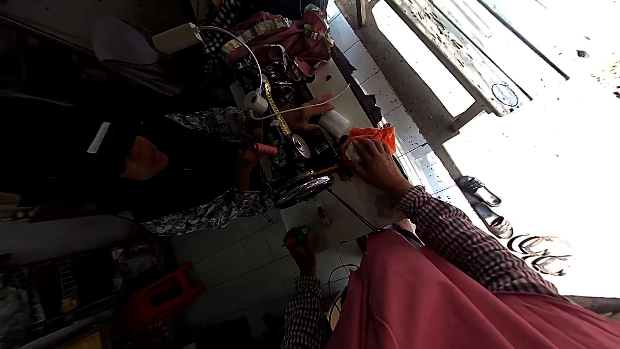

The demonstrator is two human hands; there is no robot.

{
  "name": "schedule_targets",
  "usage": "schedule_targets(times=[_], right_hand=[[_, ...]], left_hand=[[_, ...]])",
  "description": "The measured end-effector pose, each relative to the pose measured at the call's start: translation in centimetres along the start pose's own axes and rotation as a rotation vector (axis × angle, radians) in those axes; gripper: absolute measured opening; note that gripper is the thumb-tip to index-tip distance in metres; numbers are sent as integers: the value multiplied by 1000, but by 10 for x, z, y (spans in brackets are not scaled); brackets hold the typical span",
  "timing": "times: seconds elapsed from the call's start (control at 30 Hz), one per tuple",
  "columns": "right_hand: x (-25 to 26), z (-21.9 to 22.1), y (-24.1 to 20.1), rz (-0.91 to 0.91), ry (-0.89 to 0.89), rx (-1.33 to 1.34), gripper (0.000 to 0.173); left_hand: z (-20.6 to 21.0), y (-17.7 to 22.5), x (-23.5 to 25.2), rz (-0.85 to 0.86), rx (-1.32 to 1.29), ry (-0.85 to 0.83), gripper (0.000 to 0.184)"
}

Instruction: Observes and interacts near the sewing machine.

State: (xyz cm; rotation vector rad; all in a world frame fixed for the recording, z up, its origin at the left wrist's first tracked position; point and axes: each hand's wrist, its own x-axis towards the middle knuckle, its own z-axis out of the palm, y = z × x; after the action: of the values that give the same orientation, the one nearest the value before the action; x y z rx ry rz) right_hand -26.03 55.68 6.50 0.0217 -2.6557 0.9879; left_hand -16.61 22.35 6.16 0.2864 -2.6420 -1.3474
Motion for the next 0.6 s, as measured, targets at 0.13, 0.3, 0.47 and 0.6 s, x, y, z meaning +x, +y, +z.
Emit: schedule_targets(times=[0.13,0.3,0.47,0.6], right_hand=[[-4,2,1,-42,85,-52,57],[-5,-2,0,-51,177,-18,54],[-33,-11,-12,-72,360,100,34],[-68,-16,-53,7,291,91,25]], left_hand=[[-1,-4,1,30,22,3,67],[-2,-1,2,43,62,0,66],[-4,-1,2,79,92,-13,66],[-5,0,0,102,92,-16,63]])
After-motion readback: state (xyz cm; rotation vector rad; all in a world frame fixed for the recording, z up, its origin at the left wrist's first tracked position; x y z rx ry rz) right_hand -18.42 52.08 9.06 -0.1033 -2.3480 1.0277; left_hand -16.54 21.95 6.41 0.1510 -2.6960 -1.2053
